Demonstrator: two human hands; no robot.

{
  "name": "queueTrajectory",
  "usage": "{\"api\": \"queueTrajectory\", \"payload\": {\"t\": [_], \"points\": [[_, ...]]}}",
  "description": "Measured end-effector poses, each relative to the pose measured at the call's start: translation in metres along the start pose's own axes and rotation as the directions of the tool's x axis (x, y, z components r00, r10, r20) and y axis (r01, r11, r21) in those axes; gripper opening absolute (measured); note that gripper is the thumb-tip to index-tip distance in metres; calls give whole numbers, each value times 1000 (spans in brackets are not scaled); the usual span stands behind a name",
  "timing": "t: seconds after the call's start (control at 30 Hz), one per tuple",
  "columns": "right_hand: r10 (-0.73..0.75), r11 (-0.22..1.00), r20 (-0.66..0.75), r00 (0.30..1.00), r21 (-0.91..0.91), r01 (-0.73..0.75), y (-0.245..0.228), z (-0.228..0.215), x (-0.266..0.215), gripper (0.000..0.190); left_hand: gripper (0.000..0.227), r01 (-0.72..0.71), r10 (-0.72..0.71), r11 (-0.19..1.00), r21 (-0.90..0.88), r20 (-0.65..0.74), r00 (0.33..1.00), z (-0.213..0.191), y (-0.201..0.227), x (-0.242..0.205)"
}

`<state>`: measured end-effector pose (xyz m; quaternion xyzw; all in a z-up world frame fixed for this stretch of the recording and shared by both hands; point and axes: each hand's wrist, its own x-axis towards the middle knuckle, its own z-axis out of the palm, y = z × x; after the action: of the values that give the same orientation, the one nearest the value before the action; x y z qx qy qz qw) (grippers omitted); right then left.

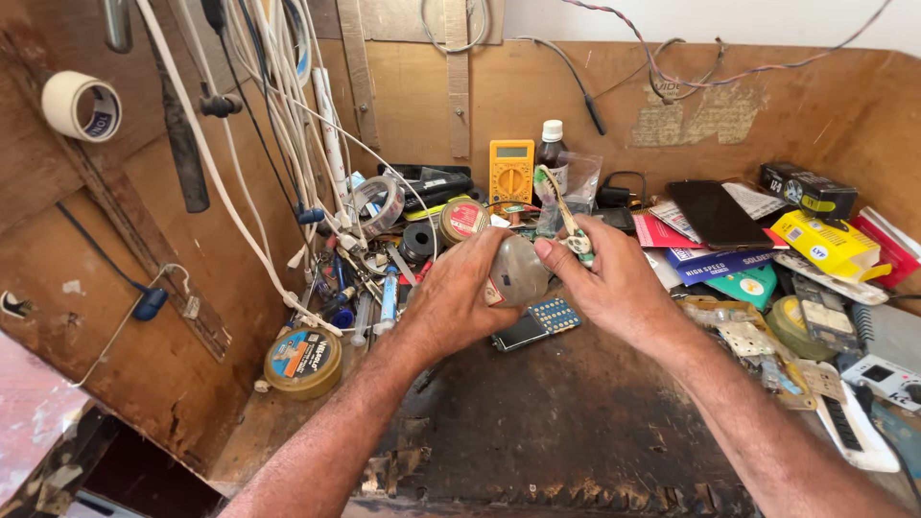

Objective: The person cleans a small electronic circuit board. They first inspect the board, then apply a liquid from a bottle onto a toothbrush. Finally, they use the wet toothbrush to scrub the surface of the circuit board.

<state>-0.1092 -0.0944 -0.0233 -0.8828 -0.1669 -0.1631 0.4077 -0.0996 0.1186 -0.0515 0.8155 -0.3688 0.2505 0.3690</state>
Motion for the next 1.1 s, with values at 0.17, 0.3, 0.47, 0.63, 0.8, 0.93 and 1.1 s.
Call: {"api": "queueTrajectory", "payload": {"t": [0.17, 0.3, 0.47, 0.63, 0.8, 0.93, 1.1], "points": [[-199, 979, 29, 979, -39, 200, 0, -5, -1, 36, 73, 116, -106, 992, -57, 150, 983, -10, -7, 6], [-141, 990, 43, 989, -5, 141, 3, -7, -5, 33, 77, 113, -105, 992, -50, 138, 985, -9, -8, 7], [-35, 999, 29, 999, 38, 34, 6, -14, -4, 33, 68, 74, -75, 997, 9, 156, 985, 2, -5, 9], [300, 942, 127, 945, 114, -314, 10, -25, -5, 41, 69, 91, -94, 996, 25, 158, 983, 1, -3, 11], [102, 951, 72, 992, 285, -118, 14, -26, -7, 22, 70, 62, -67, 997, 41, 158, 985, 3, 0, 13], [222, 899, 162, 961, 347, -266, 16, -25, -6, 35, 68, 51, -57, 998, 40, 151, 987, 2, 0, 11], [46, 983, 27, 999, 178, -51, 21, -24, -6, 23, 71, -20, 13, 999, 51, 144, 989, 9, -1, 7]]}}
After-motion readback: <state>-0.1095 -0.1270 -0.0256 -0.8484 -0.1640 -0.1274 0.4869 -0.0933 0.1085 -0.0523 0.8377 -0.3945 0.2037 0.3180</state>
